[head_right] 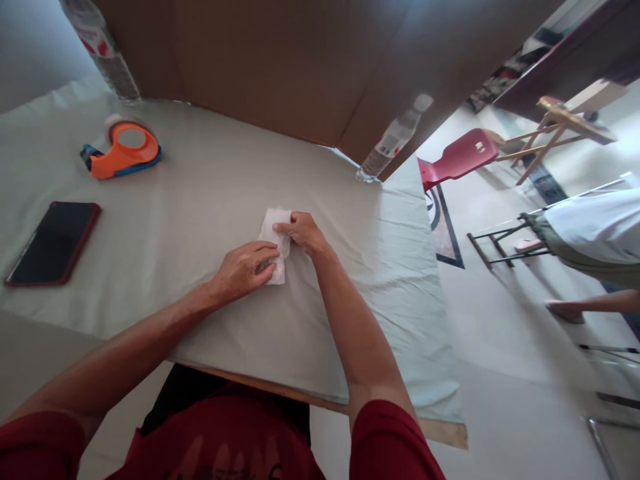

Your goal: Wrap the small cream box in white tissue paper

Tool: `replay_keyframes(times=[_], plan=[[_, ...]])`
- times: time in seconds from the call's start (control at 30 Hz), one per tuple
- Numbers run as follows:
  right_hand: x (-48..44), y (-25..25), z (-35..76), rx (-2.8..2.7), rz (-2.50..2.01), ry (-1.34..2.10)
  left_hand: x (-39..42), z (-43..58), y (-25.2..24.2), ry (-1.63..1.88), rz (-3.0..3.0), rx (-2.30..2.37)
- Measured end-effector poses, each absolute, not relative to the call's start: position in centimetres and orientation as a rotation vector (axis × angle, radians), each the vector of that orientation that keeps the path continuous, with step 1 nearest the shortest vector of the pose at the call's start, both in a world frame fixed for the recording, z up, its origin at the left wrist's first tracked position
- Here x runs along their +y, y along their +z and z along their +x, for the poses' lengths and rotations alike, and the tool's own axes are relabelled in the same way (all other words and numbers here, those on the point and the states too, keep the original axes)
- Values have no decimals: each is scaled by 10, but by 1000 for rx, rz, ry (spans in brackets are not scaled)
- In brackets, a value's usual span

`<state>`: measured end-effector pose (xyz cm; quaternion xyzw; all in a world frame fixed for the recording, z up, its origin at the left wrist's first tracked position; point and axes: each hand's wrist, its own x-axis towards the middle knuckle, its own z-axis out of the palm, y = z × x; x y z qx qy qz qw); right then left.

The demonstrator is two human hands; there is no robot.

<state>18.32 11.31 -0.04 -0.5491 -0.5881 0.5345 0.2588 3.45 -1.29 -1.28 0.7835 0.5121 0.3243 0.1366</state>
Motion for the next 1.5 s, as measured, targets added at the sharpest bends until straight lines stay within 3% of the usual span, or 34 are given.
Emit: replay_keyframes(times=[0.23, 0.43, 0.7, 0.93, 1.23, 1.5], plan=[[92, 5, 182, -1508, -1097, 1483, -12, 35, -13, 943, 2135, 1483], [47, 22, 196, -1686, -957, 1314, -18, 32, -18, 1159, 1954, 1805], [3, 0, 203, -2007, -863, 845, -1, 18, -35, 1156, 2025, 1350], [-23, -33, 198, -1973, -881, 519, -2, 15, -29, 1006, 1983, 1366], [-20, -38, 201, -1973, -780, 515, -6, -8, -20, 815, 2255, 1035], [-19, -20, 202, -1957, -920, 758, -10, 12, -28, 1094, 2122, 1161]])
